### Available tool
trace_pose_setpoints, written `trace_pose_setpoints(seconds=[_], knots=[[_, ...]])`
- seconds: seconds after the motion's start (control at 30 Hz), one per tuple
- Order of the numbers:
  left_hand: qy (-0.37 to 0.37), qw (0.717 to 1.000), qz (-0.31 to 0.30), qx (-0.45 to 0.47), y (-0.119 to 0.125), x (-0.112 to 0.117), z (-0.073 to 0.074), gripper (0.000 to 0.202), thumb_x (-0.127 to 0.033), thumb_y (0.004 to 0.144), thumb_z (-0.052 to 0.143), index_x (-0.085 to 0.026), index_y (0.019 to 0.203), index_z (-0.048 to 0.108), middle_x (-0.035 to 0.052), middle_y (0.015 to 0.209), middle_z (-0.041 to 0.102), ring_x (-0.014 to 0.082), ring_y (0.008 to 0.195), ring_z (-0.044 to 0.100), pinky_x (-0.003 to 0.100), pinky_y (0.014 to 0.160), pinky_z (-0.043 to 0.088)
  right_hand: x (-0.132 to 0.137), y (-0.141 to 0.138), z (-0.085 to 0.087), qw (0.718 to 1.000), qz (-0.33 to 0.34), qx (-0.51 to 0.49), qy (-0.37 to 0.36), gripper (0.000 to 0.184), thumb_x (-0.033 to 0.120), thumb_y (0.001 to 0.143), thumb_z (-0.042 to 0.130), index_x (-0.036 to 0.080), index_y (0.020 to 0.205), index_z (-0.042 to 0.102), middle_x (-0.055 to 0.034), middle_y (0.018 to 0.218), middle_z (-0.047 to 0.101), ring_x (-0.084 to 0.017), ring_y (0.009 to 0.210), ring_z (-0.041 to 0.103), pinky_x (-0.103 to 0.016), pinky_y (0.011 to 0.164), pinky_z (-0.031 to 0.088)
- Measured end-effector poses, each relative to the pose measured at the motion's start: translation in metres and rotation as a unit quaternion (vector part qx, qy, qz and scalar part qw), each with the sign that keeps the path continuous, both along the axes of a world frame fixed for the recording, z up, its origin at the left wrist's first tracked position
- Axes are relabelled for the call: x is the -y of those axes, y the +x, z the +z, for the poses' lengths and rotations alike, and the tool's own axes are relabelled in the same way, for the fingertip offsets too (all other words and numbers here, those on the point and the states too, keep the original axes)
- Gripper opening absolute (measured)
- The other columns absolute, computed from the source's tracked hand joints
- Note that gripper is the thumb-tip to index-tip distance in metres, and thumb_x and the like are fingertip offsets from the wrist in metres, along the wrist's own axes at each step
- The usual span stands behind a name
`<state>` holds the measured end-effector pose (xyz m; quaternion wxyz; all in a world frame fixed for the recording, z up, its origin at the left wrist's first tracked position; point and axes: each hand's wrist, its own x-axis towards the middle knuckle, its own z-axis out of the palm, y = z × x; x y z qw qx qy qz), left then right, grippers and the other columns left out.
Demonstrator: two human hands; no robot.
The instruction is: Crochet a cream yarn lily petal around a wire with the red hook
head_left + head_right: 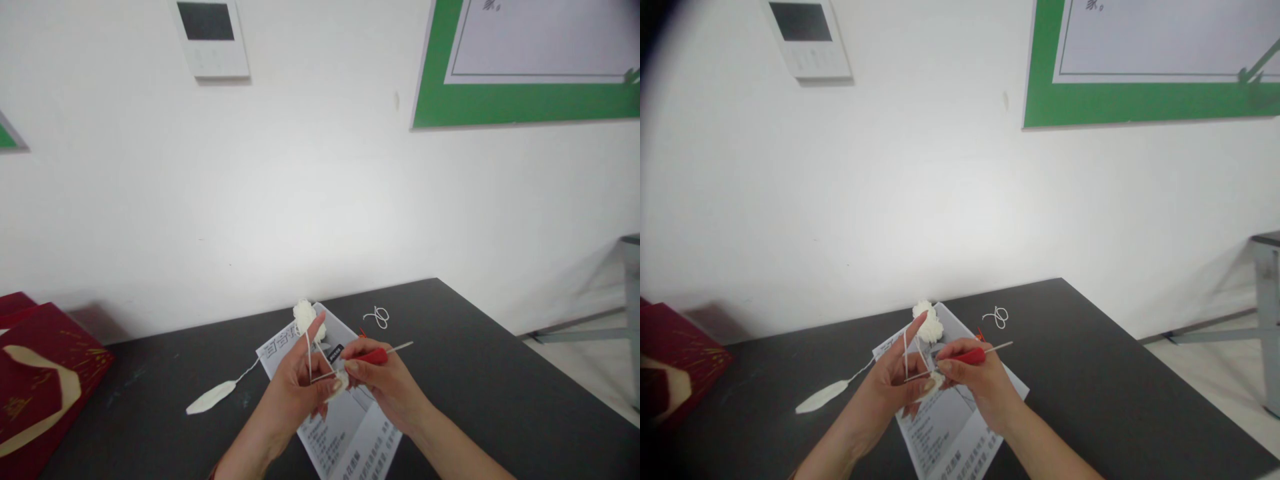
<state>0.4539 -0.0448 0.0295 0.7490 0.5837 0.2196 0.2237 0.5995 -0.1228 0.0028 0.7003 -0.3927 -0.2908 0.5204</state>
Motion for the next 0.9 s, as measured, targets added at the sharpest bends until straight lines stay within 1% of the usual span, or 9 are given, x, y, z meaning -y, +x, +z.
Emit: trace_pose_setpoints(seconds=[0.07,0.17,0.33,0.4,0.5,0.57,0.73,0.8,0.9], knots=[[-0.010,1.000,0.005,0.001,-0.001,0.002,0.001,0.096,-0.028,0.070,0.075,-0.031,0.146,0.018,-0.0055,0.064,0.051,0.0060,0.046,0.039,0.018,0.041,0.033,-0.001,-0.002,0.000,0.999,-0.001,-0.033,-0.002,0.020,0.019,0.060,0.084,0.014,0.070,0.067,0.0024,0.055,0.063,-0.007,0.049,0.056,-0.018,0.050,0.043],[-0.018,1.000,0.016,0.003,-0.002,0.003,0.001,0.098,-0.026,0.070,0.075,-0.030,0.147,0.014,-0.0056,0.064,0.051,0.0062,0.047,0.038,0.018,0.042,0.034,-0.001,-0.003,-0.002,0.997,0.017,-0.070,-0.007,0.022,0.020,0.060,0.084,0.015,0.066,0.063,0.0024,0.056,0.063,-0.008,0.051,0.057,-0.019,0.052,0.046],[0.006,0.999,0.016,0.030,-0.003,0.000,-0.007,0.101,-0.026,0.073,0.073,-0.033,0.147,0.003,-0.0052,0.064,0.051,0.0076,0.049,0.040,0.019,0.043,0.034,0.000,0.002,-0.003,0.996,0.034,-0.086,-0.002,0.017,0.028,0.072,0.076,0.014,0.070,0.067,-0.0001,0.066,0.065,-0.009,0.058,0.059,-0.023,0.059,0.051],[0.015,0.999,0.024,0.042,-0.003,0.000,-0.011,0.098,-0.025,0.076,0.071,-0.034,0.147,0.004,-0.0053,0.065,0.051,0.0075,0.050,0.040,0.019,0.045,0.032,0.000,0.005,-0.002,0.998,0.027,-0.061,0.003,0.017,0.029,0.073,0.075,0.013,0.071,0.069,-0.0012,0.069,0.066,-0.010,0.060,0.059,-0.023,0.060,0.052],[0.005,0.998,0.030,0.054,-0.004,-0.001,-0.014,0.094,-0.022,0.077,0.070,-0.036,0.146,0.008,-0.0058,0.064,0.049,0.0075,0.053,0.040,0.020,0.049,0.029,-0.001,0.007,-0.003,0.999,0.004,-0.033,0.014,0.015,0.027,0.069,0.078,0.014,0.072,0.072,-0.0014,0.072,0.068,-0.010,0.063,0.061,-0.023,0.063,0.053],[-0.007,0.998,0.026,0.053,-0.004,-0.001,-0.012,0.094,-0.022,0.077,0.070,-0.037,0.146,0.009,-0.0059,0.064,0.050,0.0077,0.054,0.040,0.021,0.050,0.028,-0.002,0.008,-0.004,0.999,-0.002,-0.048,0.011,0.016,0.027,0.068,0.079,0.014,0.073,0.073,-0.0012,0.071,0.068,-0.010,0.064,0.061,-0.023,0.066,0.053],[-0.016,0.998,0.035,0.056,-0.003,0.001,-0.007,0.093,-0.021,0.077,0.068,-0.035,0.147,0.008,-0.0056,0.064,0.050,0.0083,0.054,0.039,0.023,0.052,0.029,-0.004,0.007,-0.007,0.993,-0.002,-0.111,-0.032,0.021,0.032,0.073,0.075,0.013,0.080,0.072,-0.0008,0.068,0.068,-0.008,0.056,0.060,-0.022,0.063,0.052],[-0.011,0.997,0.045,0.059,-0.002,0.002,-0.007,0.093,-0.022,0.077,0.069,-0.034,0.147,0.008,-0.0056,0.064,0.049,0.0086,0.054,0.039,0.023,0.052,0.028,-0.004,0.007,-0.006,0.995,-0.015,-0.090,-0.034,0.021,0.033,0.072,0.076,0.014,0.082,0.071,-0.0015,0.070,0.069,-0.010,0.058,0.061,-0.025,0.066,0.053],[0.002,0.997,0.065,0.047,-0.001,0.004,-0.007,0.095,-0.024,0.075,0.070,-0.033,0.147,0.008,-0.0061,0.063,0.049,0.0088,0.054,0.039,0.022,0.051,0.028,-0.002,0.007,-0.005,0.997,-0.070,0.013,-0.006,0.018,0.030,0.071,0.076,0.016,0.081,0.070,-0.0015,0.068,0.069,-0.012,0.060,0.061,-0.027,0.065,0.051]])
